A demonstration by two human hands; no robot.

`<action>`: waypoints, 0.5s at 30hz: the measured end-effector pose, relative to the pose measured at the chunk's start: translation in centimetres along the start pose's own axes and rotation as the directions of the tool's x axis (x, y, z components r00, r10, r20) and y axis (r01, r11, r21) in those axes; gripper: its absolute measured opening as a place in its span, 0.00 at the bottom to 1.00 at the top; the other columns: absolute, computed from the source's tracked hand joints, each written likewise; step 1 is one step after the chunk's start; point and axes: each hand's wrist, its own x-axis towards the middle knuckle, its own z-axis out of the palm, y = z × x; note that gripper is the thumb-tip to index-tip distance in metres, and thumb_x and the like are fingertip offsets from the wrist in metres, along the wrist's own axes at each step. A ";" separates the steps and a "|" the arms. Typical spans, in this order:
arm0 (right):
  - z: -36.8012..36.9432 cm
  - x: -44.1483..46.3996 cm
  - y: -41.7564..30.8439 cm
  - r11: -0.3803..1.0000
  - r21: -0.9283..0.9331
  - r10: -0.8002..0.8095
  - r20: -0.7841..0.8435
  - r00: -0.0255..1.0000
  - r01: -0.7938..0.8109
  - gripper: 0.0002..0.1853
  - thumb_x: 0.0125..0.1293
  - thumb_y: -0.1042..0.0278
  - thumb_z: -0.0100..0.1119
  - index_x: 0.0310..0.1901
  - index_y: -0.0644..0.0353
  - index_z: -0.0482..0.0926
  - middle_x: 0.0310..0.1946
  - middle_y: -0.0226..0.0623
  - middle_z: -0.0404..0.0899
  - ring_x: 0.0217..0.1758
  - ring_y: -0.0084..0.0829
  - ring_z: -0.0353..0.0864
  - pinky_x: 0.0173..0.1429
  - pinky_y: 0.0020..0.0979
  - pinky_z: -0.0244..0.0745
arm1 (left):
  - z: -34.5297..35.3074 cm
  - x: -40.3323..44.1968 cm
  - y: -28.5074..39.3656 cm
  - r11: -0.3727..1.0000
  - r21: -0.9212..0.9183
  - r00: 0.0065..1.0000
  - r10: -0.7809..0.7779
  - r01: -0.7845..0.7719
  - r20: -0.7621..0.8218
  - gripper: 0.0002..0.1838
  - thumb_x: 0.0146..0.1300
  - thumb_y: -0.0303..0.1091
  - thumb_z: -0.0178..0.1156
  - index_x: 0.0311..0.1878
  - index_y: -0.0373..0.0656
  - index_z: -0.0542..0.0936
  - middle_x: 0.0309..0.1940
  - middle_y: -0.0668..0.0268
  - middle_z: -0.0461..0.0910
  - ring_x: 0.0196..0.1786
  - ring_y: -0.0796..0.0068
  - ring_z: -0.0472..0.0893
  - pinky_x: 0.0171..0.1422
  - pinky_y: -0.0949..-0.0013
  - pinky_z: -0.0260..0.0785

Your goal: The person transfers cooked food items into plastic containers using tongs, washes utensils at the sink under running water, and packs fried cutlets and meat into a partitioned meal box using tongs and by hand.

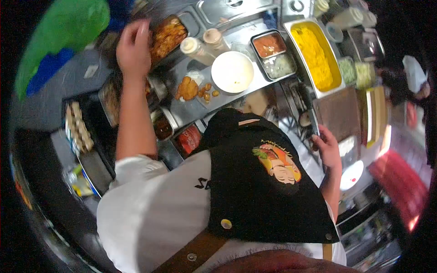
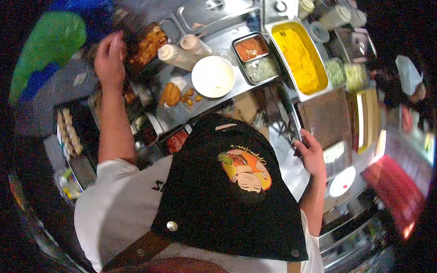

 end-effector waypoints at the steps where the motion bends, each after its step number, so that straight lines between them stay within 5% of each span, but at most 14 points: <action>1: -0.8 1.0 -1.2 0.997 -0.072 -0.014 0.067 0.998 0.018 0.23 0.75 0.72 0.67 0.69 0.61 0.77 0.40 0.27 0.82 0.37 0.20 0.79 0.40 0.27 0.77 | -2.1 -4.1 -1.5 0.995 0.059 0.995 -0.076 0.079 -0.061 0.14 0.80 0.40 0.61 0.53 0.40 0.87 0.45 0.65 0.87 0.42 0.78 0.83 0.48 0.71 0.76; 2: -1.3 2.1 -2.4 0.989 -0.140 -0.025 0.134 0.991 0.044 0.23 0.75 0.72 0.68 0.69 0.61 0.78 0.40 0.26 0.82 0.37 0.19 0.79 0.41 0.26 0.77 | -3.4 -8.4 -3.6 0.981 0.113 0.981 -0.146 0.161 -0.127 0.12 0.78 0.38 0.63 0.49 0.39 0.87 0.41 0.65 0.88 0.40 0.79 0.82 0.48 0.71 0.75; 3: -1.8 3.4 -2.8 0.987 -0.144 -0.048 0.180 0.983 0.074 0.22 0.74 0.72 0.67 0.68 0.59 0.79 0.39 0.25 0.82 0.36 0.20 0.78 0.41 0.26 0.77 | -3.1 -12.7 -5.8 0.954 0.295 0.970 0.122 -0.056 -0.210 0.10 0.79 0.37 0.59 0.47 0.42 0.86 0.36 0.68 0.84 0.33 0.82 0.79 0.38 0.72 0.72; 4: -2.0 4.5 -3.8 0.983 -0.162 -0.048 0.243 0.969 0.090 0.21 0.75 0.72 0.67 0.68 0.59 0.80 0.39 0.25 0.82 0.36 0.19 0.78 0.41 0.26 0.76 | -3.1 -17.8 -7.6 0.945 0.089 0.945 -0.303 0.315 -0.124 0.10 0.80 0.39 0.57 0.47 0.44 0.83 0.32 0.70 0.80 0.29 0.81 0.77 0.32 0.72 0.69; 5: -2.0 5.4 -5.5 0.979 -0.179 -0.040 0.304 0.952 0.099 0.21 0.75 0.72 0.67 0.67 0.58 0.80 0.39 0.25 0.82 0.36 0.19 0.77 0.40 0.26 0.76 | -2.1 -21.8 -8.4 0.750 -0.201 0.756 -0.651 0.630 -0.059 0.10 0.80 0.40 0.57 0.51 0.45 0.81 0.30 0.71 0.78 0.30 0.81 0.77 0.32 0.73 0.69; 6: -1.7 6.2 -7.4 0.975 -0.195 -0.031 0.359 0.933 0.107 0.21 0.75 0.72 0.67 0.67 0.58 0.80 0.39 0.25 0.82 0.36 0.19 0.77 0.40 0.26 0.76 | -1.0 -25.8 -10.3 0.644 -0.203 0.656 -0.754 0.738 -0.009 0.10 0.79 0.40 0.59 0.53 0.45 0.81 0.31 0.70 0.80 0.31 0.81 0.78 0.33 0.72 0.70; 7: -0.9 6.5 -9.7 0.959 -0.238 -0.044 0.401 0.915 0.151 0.21 0.75 0.72 0.67 0.68 0.59 0.79 0.39 0.26 0.82 0.36 0.20 0.77 0.40 0.26 0.75 | 0.2 -30.2 -13.8 0.751 -0.167 0.766 -0.641 0.639 0.048 0.11 0.79 0.41 0.60 0.53 0.45 0.81 0.32 0.70 0.81 0.31 0.80 0.78 0.34 0.71 0.71; 9: 1.3 7.2 -14.2 0.911 -0.312 -0.102 0.467 0.878 0.272 0.22 0.75 0.71 0.67 0.69 0.60 0.79 0.41 0.26 0.83 0.37 0.19 0.77 0.40 0.26 0.76 | 2.2 -35.6 -17.3 0.791 -0.134 0.803 -0.588 0.597 0.101 0.14 0.77 0.43 0.63 0.55 0.42 0.80 0.33 0.68 0.83 0.33 0.78 0.80 0.36 0.69 0.73; 11: 4.3 7.4 -18.5 0.870 -0.322 -0.169 0.515 0.840 0.373 0.22 0.76 0.70 0.68 0.68 0.60 0.79 0.42 0.25 0.82 0.38 0.18 0.76 0.41 0.26 0.76 | 4.1 -37.0 -19.1 0.589 -0.229 0.623 -0.772 0.775 0.126 0.21 0.75 0.43 0.66 0.59 0.36 0.79 0.37 0.62 0.87 0.37 0.74 0.84 0.44 0.67 0.77; 14: 9.4 7.7 -25.4 0.648 -0.516 -0.252 0.549 0.797 0.560 0.26 0.75 0.69 0.69 0.72 0.61 0.77 0.50 0.30 0.86 0.48 0.23 0.83 0.54 0.28 0.81 | 6.3 -37.3 -24.1 0.663 -0.139 0.670 -0.742 0.736 0.006 0.25 0.75 0.43 0.66 0.64 0.33 0.78 0.41 0.57 0.89 0.42 0.69 0.87 0.49 0.64 0.78; 15: 11.3 7.6 -27.6 0.478 -0.557 -0.366 0.576 0.731 0.679 0.27 0.75 0.70 0.68 0.73 0.63 0.75 0.53 0.35 0.86 0.53 0.27 0.84 0.59 0.31 0.80 | 6.8 -36.3 -25.3 0.595 -0.229 0.619 -0.784 0.771 0.047 0.27 0.72 0.42 0.67 0.66 0.32 0.77 0.45 0.53 0.90 0.45 0.63 0.89 0.51 0.61 0.79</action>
